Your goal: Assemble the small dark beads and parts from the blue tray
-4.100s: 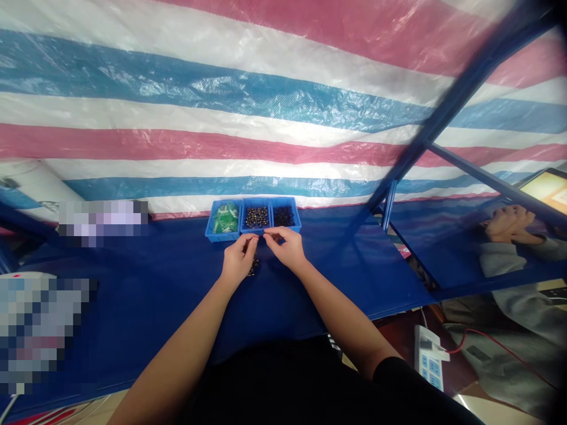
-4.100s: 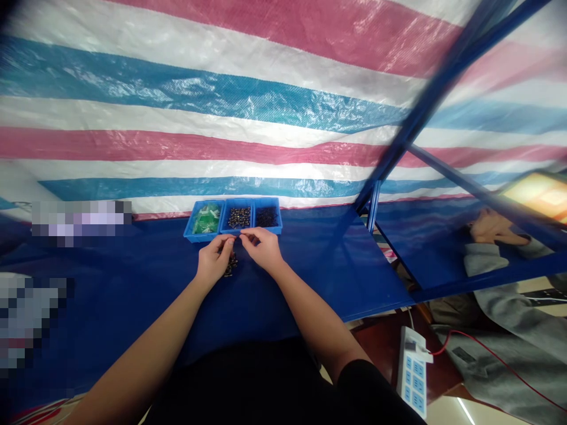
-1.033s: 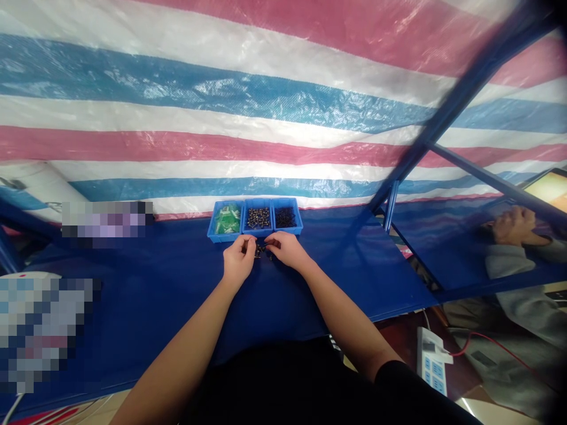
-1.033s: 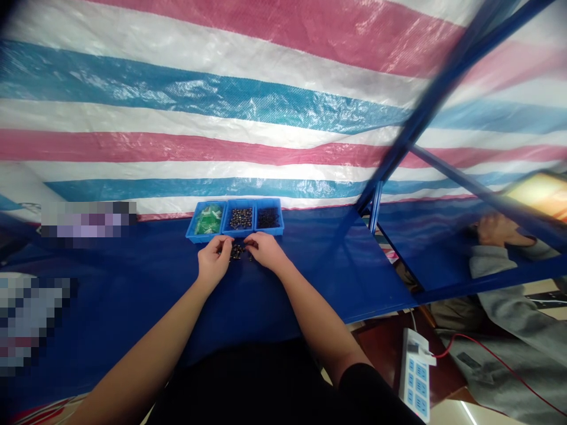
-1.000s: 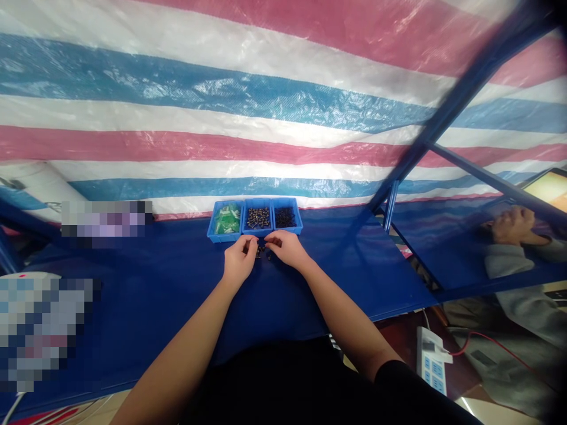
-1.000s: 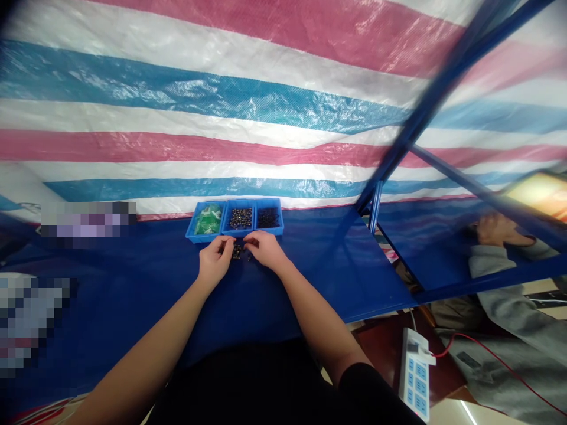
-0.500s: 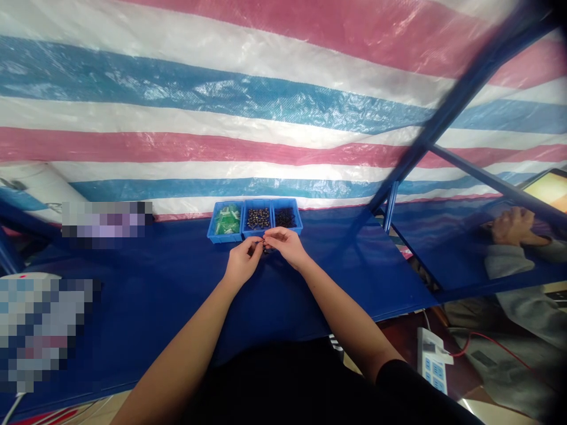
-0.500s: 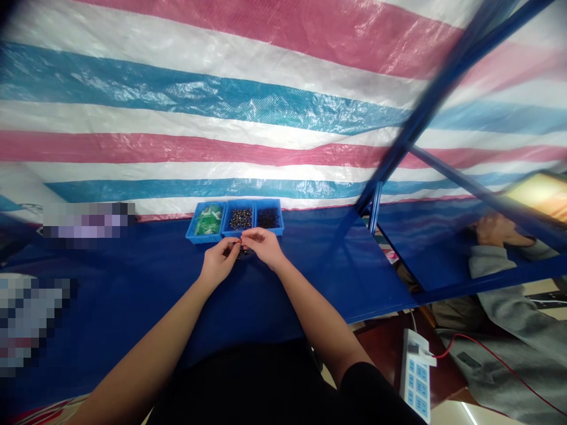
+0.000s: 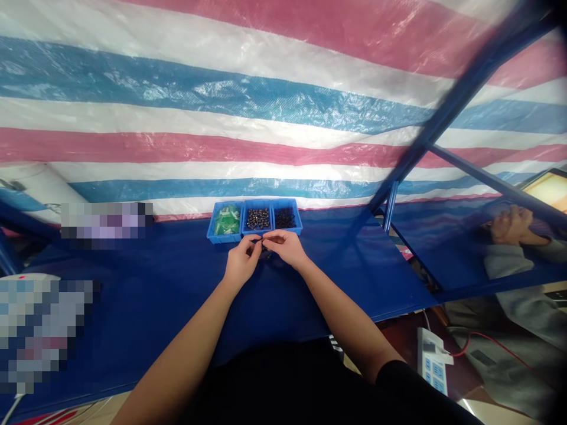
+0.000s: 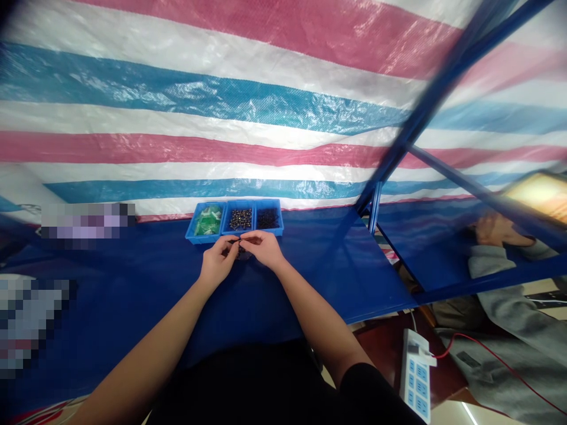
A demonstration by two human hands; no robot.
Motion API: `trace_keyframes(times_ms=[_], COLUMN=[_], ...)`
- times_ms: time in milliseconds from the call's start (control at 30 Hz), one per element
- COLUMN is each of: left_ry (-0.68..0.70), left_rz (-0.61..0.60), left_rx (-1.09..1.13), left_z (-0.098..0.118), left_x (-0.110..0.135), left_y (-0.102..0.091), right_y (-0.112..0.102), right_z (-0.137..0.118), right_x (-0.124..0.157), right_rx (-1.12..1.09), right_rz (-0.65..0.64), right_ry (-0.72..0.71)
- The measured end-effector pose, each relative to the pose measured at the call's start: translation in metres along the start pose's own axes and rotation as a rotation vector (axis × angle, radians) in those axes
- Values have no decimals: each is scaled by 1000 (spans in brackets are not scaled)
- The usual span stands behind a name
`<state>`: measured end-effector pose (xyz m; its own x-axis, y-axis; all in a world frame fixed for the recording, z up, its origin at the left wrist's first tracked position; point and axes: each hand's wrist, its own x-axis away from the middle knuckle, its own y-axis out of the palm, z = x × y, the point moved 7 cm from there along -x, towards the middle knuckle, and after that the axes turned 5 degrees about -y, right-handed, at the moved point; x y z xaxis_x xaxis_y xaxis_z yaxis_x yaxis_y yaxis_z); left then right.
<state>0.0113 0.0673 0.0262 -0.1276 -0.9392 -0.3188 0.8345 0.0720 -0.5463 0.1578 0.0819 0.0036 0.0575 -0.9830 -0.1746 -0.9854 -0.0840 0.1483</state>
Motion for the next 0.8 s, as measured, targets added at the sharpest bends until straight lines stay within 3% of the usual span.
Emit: trace_keyframes(times_ms=[800], left_ry=[33], left_rz=[-7], left_rx=[40], left_z=[1], left_x=[0], left_y=[1], right_y=[1], right_z=[-10], right_x=[2], right_rx=[35], right_rz=[-37], right_ry=[20])
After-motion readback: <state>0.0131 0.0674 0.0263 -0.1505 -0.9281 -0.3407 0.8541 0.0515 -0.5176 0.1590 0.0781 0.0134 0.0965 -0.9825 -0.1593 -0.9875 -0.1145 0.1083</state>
